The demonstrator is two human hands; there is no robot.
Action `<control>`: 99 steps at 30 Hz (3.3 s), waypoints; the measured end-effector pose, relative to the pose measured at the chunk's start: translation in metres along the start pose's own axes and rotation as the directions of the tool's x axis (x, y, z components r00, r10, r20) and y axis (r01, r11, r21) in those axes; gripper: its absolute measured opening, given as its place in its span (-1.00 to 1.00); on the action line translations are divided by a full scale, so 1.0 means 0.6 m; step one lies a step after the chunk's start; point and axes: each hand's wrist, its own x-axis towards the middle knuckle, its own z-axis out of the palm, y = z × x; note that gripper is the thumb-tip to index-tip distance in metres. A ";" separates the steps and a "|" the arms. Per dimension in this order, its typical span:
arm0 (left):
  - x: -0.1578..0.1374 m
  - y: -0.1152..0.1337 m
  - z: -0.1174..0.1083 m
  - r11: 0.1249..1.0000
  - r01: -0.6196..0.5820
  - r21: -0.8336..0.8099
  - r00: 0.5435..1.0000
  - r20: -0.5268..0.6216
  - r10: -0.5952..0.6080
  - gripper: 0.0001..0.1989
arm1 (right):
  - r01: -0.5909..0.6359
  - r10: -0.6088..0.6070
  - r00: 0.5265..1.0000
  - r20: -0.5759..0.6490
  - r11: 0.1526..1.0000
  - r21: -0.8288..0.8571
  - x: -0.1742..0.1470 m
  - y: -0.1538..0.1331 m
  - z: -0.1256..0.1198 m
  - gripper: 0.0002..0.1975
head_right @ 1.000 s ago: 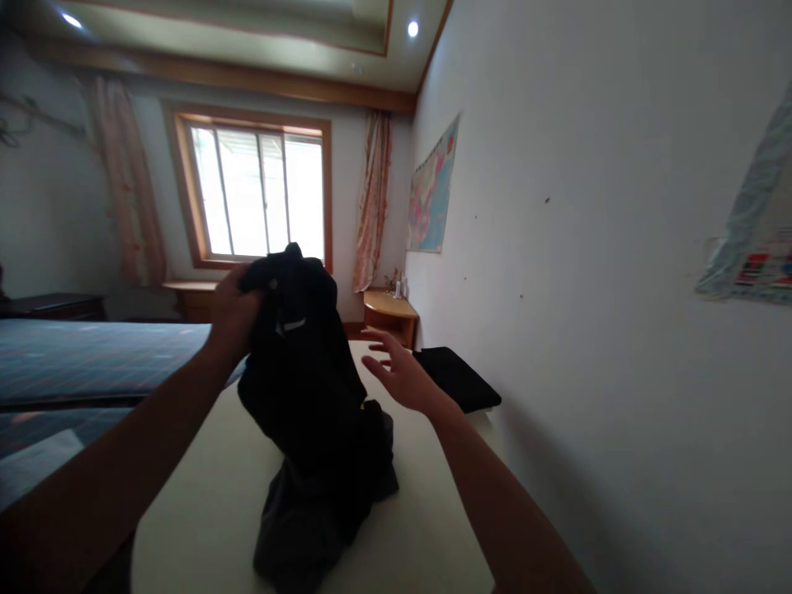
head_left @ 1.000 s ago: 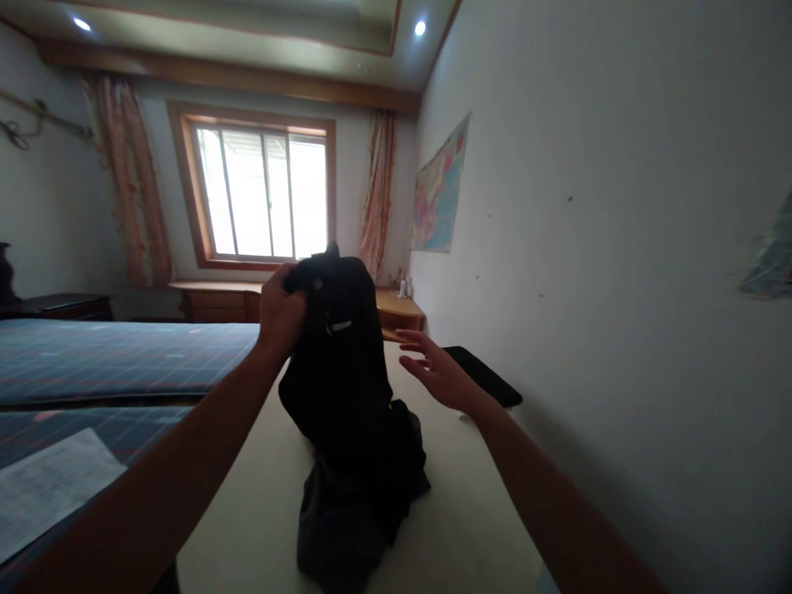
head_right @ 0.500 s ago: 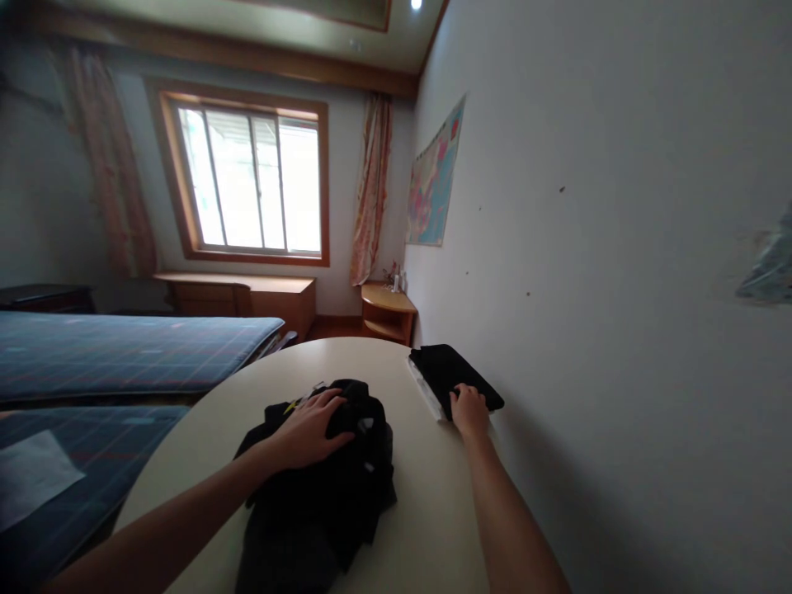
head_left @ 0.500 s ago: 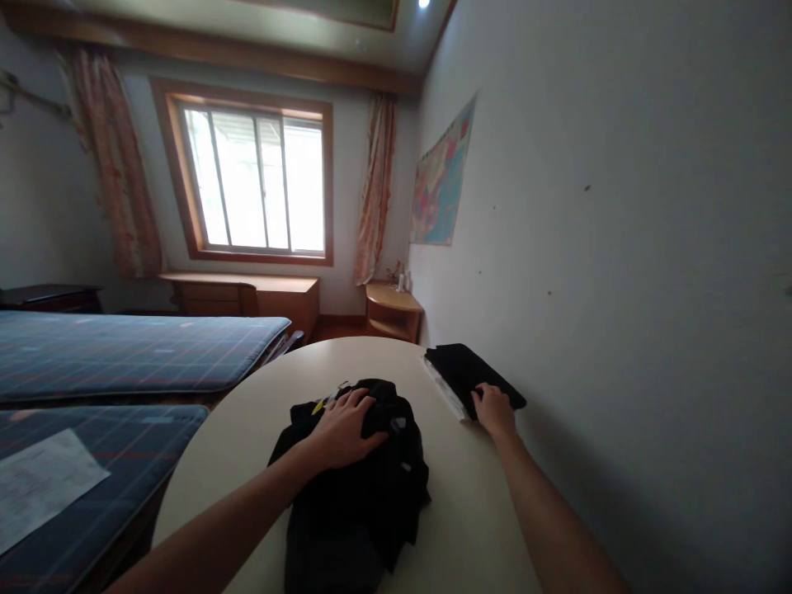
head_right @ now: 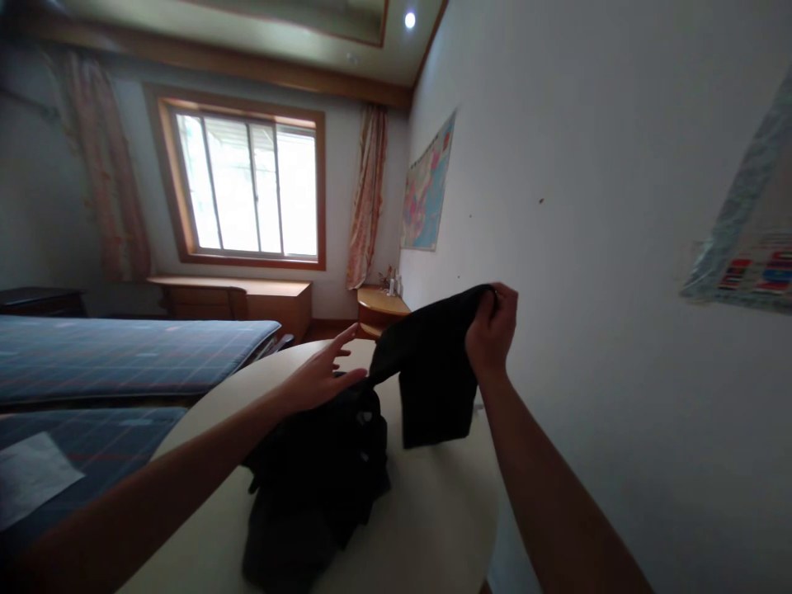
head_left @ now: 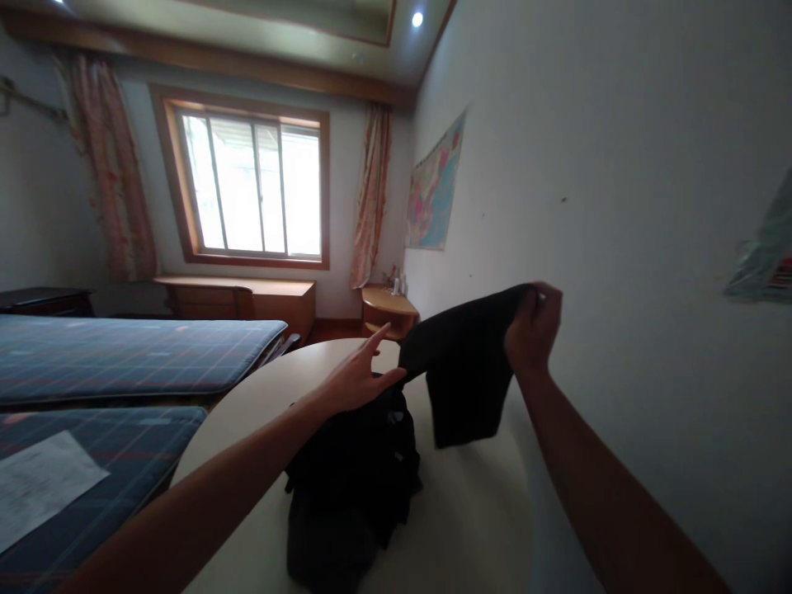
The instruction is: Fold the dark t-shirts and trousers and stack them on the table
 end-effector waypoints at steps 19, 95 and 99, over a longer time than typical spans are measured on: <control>0.008 0.099 -0.066 0.362 0.406 -0.839 0.819 0.158 -0.551 -0.80 | 0.215 -0.055 0.519 0.853 0.974 -0.068 -0.135 -0.179 -0.114 -0.68; 0.029 0.065 -0.026 0.824 0.232 -0.517 0.953 -0.048 -0.298 -0.82 | -0.327 0.367 0.355 0.860 0.910 -0.253 -0.272 -0.011 -0.081 -0.81; 0.014 0.077 -0.013 0.839 0.170 -0.517 0.985 0.066 -0.159 -0.71 | -0.661 0.485 0.537 0.690 0.750 -0.012 -0.208 -0.043 -0.071 -0.66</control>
